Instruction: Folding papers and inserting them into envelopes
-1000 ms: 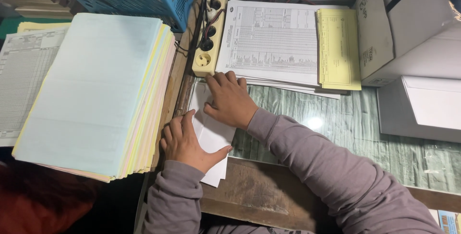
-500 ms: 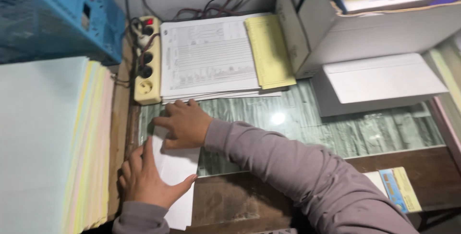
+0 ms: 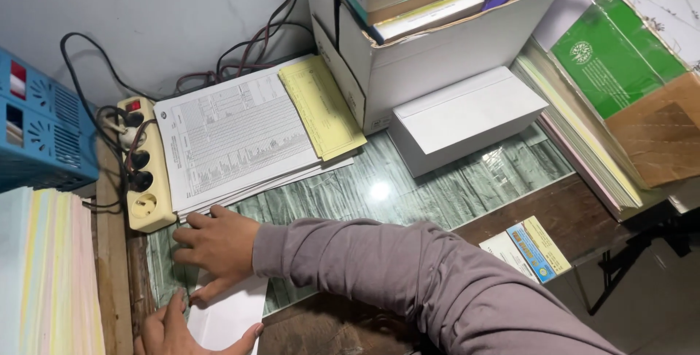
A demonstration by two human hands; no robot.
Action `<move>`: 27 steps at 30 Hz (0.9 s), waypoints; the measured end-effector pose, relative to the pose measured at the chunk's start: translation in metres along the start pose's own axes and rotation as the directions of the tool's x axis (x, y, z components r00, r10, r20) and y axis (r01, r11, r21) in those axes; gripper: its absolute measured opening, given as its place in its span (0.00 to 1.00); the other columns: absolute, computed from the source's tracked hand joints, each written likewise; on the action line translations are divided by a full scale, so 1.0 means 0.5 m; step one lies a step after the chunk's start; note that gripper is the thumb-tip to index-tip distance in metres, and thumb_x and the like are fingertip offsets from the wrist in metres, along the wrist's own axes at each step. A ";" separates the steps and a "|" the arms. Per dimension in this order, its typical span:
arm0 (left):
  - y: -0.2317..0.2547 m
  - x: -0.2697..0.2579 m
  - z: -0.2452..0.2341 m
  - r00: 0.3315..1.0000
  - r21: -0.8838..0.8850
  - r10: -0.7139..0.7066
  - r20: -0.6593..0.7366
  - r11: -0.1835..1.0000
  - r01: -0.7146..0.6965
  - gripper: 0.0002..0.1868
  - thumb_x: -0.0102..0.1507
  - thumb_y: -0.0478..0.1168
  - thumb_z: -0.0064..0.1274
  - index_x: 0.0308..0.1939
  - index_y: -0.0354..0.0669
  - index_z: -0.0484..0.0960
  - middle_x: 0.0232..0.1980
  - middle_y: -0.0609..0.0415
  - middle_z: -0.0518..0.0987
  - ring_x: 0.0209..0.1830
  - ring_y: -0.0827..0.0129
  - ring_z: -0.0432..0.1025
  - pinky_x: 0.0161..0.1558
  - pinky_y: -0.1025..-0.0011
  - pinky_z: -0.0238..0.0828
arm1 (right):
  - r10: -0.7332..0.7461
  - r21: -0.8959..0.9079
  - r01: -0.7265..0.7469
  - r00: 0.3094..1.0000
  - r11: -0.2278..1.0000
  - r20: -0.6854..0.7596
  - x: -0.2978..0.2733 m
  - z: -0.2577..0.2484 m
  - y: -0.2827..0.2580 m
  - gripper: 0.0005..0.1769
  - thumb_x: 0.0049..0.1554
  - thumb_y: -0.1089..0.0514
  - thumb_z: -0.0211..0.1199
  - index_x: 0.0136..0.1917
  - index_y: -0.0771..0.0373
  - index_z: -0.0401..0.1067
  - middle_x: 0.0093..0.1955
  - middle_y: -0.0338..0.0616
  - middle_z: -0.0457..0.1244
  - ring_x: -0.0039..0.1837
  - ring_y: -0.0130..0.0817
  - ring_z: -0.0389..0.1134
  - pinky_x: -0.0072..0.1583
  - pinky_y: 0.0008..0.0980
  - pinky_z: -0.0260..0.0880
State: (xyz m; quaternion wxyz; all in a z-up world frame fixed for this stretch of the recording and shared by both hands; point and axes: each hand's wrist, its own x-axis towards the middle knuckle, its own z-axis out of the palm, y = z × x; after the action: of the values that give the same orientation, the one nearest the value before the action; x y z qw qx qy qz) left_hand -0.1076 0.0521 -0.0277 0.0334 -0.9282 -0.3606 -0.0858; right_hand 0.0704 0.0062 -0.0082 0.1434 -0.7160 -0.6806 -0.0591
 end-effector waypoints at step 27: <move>0.076 0.071 -0.152 0.693 0.012 -0.160 0.703 0.977 0.213 0.60 0.34 0.66 0.68 0.62 0.59 0.51 0.65 0.61 0.55 0.66 0.68 0.53 0.61 0.62 0.58 | 0.077 0.406 -0.254 0.912 0.878 0.404 -0.036 -0.104 0.049 0.35 0.41 0.31 0.50 0.50 0.60 0.61 0.42 0.44 0.60 0.39 0.39 0.64 0.35 0.39 0.64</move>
State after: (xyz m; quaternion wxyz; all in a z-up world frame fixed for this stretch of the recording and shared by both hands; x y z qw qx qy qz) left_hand -0.0663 0.0382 0.0538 -0.1472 -0.8505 -0.4352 0.2562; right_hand 0.0994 -0.0270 0.0333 0.1769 -0.7177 -0.6251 0.2507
